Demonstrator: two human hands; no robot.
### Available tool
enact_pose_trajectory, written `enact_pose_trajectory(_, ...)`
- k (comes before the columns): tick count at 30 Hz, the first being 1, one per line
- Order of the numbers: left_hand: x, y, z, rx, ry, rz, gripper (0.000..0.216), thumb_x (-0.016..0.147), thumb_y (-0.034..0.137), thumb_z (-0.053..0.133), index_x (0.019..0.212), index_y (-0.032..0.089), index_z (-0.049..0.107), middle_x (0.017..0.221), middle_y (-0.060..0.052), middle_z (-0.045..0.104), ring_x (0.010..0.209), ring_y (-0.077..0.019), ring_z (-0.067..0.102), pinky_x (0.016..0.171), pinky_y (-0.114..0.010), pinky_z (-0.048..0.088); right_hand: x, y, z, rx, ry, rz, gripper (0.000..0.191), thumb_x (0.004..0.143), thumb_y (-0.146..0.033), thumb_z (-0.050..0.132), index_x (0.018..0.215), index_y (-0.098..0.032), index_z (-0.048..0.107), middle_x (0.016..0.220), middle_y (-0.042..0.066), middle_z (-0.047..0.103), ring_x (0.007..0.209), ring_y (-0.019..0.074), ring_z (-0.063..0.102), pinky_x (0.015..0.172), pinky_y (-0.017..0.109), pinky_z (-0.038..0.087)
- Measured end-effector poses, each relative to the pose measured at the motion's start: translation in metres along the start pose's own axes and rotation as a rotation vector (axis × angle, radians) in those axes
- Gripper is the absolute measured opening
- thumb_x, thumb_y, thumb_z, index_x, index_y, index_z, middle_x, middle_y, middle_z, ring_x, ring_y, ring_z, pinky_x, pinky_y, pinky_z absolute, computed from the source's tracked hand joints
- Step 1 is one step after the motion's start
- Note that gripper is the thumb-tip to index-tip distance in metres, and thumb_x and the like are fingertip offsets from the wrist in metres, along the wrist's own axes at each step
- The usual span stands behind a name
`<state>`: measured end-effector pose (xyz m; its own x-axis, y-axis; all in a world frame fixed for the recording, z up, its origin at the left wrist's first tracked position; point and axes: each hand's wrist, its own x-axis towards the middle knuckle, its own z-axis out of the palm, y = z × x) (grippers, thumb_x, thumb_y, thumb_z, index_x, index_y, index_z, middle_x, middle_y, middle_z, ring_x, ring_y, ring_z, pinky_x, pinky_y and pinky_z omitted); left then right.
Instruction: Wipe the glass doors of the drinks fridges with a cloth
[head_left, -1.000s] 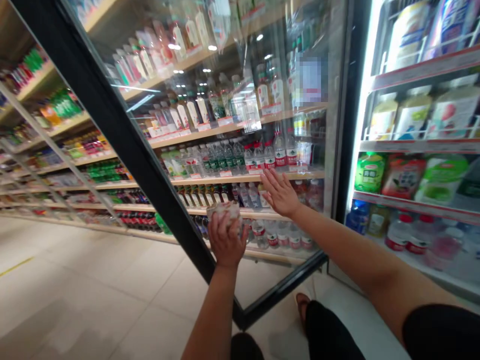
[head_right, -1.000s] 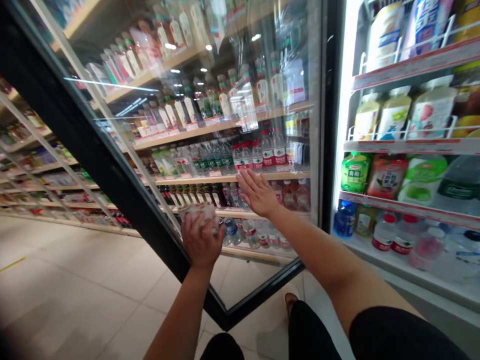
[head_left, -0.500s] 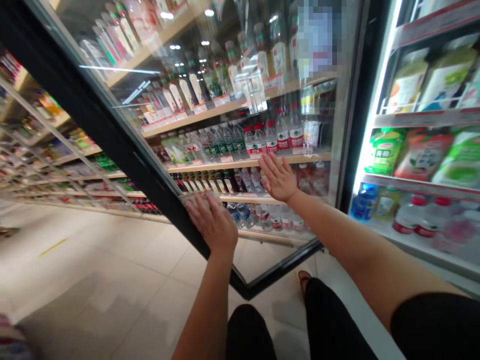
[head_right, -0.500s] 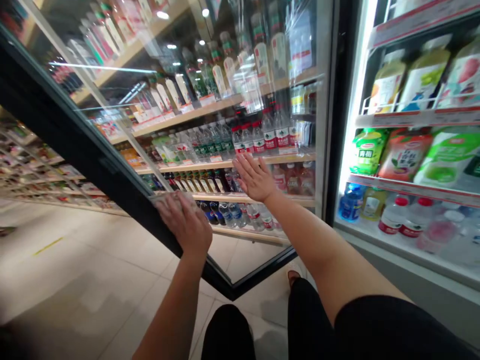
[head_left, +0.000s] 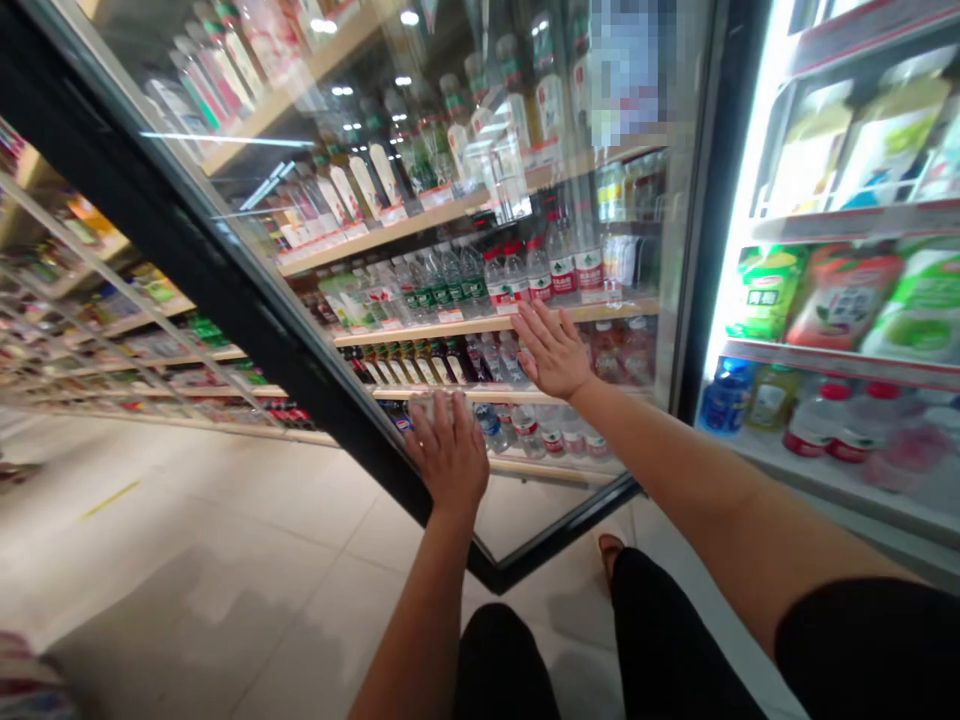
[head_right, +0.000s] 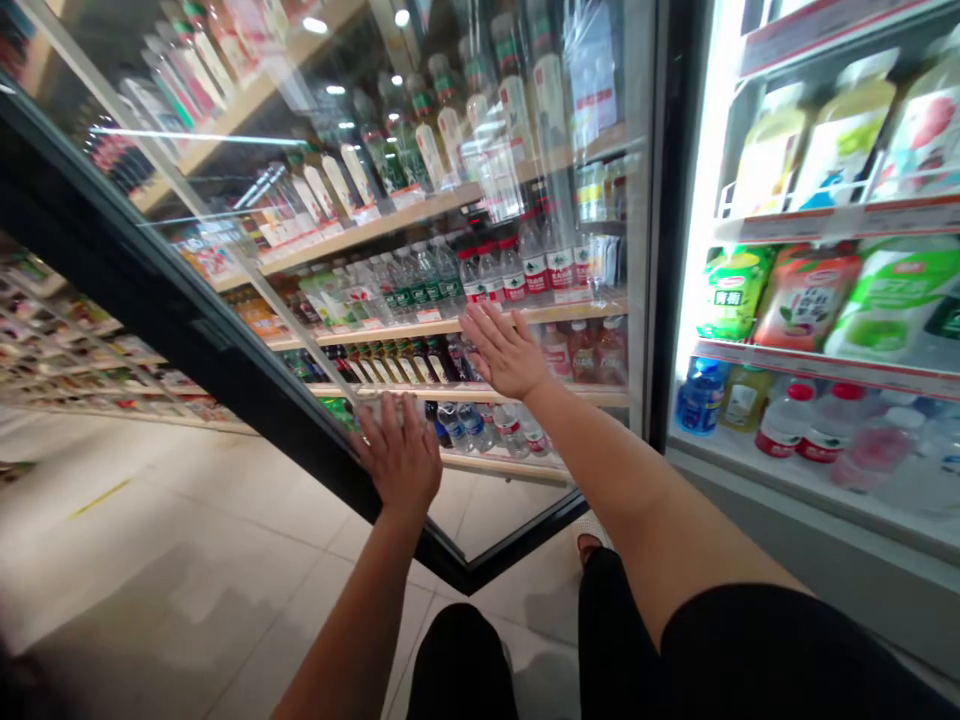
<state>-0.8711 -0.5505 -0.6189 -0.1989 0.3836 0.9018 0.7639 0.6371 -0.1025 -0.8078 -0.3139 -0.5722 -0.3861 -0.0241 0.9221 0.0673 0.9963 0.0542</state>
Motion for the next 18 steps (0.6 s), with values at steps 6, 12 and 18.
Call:
enact_pose_trajectory(6,-0.031,0.006,0.008,0.062,0.000,0.014,0.062,0.098,0.024,0.055,0.156,0.016,0.035,0.156,-0.021,0.041,0.153,-0.0401,0.010,0.118,-0.066,0.026,-0.001,0.000,0.001,-0.013,0.014,-0.005,0.057,0.104,-0.040,0.031,0.159,-0.023,0.030,0.163,0.004,0.035,0.154,0.0229,0.023,0.129,0.050,0.006)
enact_pose_trajectory(12,-0.067,0.007,0.019,-0.014,-0.031,0.154,0.053,0.098,0.018,0.052,0.150,0.022,0.046,0.147,-0.016,0.054,0.150,-0.0361,0.028,0.119,-0.061,0.030,-0.001,0.001,-0.001,-0.004,-0.003,0.005,0.058,0.104,-0.041,0.031,0.160,-0.025,0.027,0.163,0.003,0.034,0.155,0.0232,0.022,0.129,0.051,0.007)
enact_pose_trajectory(18,0.038,0.003,-0.005,-0.001,0.076,-0.045,0.063,0.100,0.028,0.049,0.158,0.016,0.028,0.162,-0.020,0.028,0.154,-0.0385,0.006,0.121,-0.069,0.014,-0.001,-0.001,0.000,-0.022,0.019,-0.002,0.058,0.104,-0.041,0.030,0.160,-0.024,0.029,0.163,0.005,0.035,0.154,0.0241,0.023,0.129,0.051,0.008)
